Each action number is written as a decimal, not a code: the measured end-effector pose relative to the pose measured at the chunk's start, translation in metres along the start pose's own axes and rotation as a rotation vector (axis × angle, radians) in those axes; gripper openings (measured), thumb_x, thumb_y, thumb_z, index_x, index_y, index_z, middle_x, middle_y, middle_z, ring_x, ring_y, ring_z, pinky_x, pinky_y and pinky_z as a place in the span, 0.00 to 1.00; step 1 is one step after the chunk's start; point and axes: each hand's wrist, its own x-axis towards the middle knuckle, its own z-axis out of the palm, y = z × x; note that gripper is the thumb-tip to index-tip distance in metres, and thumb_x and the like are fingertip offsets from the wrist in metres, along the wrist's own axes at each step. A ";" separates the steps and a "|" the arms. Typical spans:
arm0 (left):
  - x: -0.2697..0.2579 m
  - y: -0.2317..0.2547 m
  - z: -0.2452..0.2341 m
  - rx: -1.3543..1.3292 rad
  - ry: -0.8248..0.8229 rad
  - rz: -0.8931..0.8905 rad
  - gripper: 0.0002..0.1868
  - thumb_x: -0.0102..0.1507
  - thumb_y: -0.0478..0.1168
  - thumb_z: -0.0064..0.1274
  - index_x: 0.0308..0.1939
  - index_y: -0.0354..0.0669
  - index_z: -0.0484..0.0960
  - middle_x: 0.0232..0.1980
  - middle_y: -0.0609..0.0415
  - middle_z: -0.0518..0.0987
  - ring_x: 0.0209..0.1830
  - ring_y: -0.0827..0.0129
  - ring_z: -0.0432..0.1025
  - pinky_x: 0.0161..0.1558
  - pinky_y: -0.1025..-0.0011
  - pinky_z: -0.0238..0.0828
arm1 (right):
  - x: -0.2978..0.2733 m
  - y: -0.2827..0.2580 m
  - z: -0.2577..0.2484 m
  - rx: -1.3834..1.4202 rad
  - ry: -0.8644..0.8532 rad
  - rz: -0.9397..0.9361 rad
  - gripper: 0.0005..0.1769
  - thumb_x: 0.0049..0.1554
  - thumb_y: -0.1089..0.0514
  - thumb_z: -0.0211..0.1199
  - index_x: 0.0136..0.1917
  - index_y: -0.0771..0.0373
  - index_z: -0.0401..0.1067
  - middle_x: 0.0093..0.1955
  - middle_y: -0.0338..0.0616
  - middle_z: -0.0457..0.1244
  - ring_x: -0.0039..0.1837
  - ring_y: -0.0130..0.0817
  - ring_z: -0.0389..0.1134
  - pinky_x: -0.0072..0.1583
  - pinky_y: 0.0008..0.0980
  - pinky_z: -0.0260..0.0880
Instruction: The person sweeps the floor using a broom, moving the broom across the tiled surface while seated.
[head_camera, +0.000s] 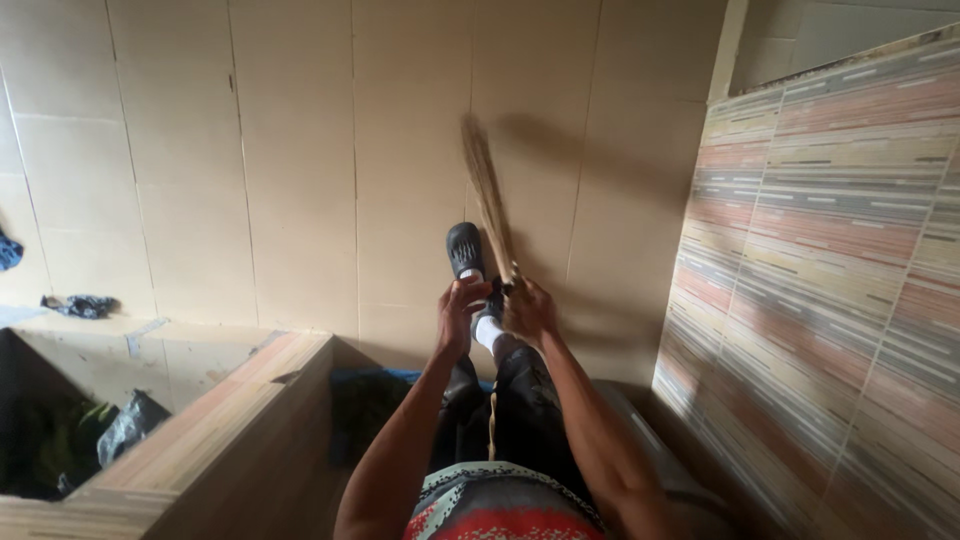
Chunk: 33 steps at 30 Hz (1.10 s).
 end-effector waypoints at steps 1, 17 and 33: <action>0.001 0.002 0.000 0.002 -0.003 -0.001 0.35 0.71 0.61 0.39 0.65 0.31 0.71 0.56 0.39 0.82 0.58 0.57 0.76 0.55 0.60 0.71 | -0.011 -0.002 -0.001 0.352 -0.055 0.078 0.20 0.58 0.63 0.72 0.62 0.63 0.71 0.33 0.36 0.61 0.28 0.26 0.60 0.28 0.29 0.57; 0.029 0.039 0.014 0.064 -0.077 -0.057 0.34 0.72 0.61 0.35 0.64 0.33 0.74 0.55 0.41 0.83 0.58 0.58 0.77 0.56 0.60 0.72 | 0.033 -0.021 -0.013 -0.007 0.206 0.205 0.18 0.67 0.51 0.60 0.54 0.71 0.68 0.28 0.39 0.60 0.26 0.25 0.59 0.26 0.30 0.56; 0.050 0.041 -0.004 0.093 -0.053 -0.055 0.34 0.71 0.61 0.39 0.64 0.32 0.75 0.53 0.42 0.83 0.57 0.57 0.77 0.54 0.60 0.72 | -0.017 -0.015 0.000 0.033 0.342 0.119 0.38 0.49 0.64 0.70 0.73 0.54 0.66 0.31 0.38 0.66 0.29 0.24 0.62 0.30 0.28 0.59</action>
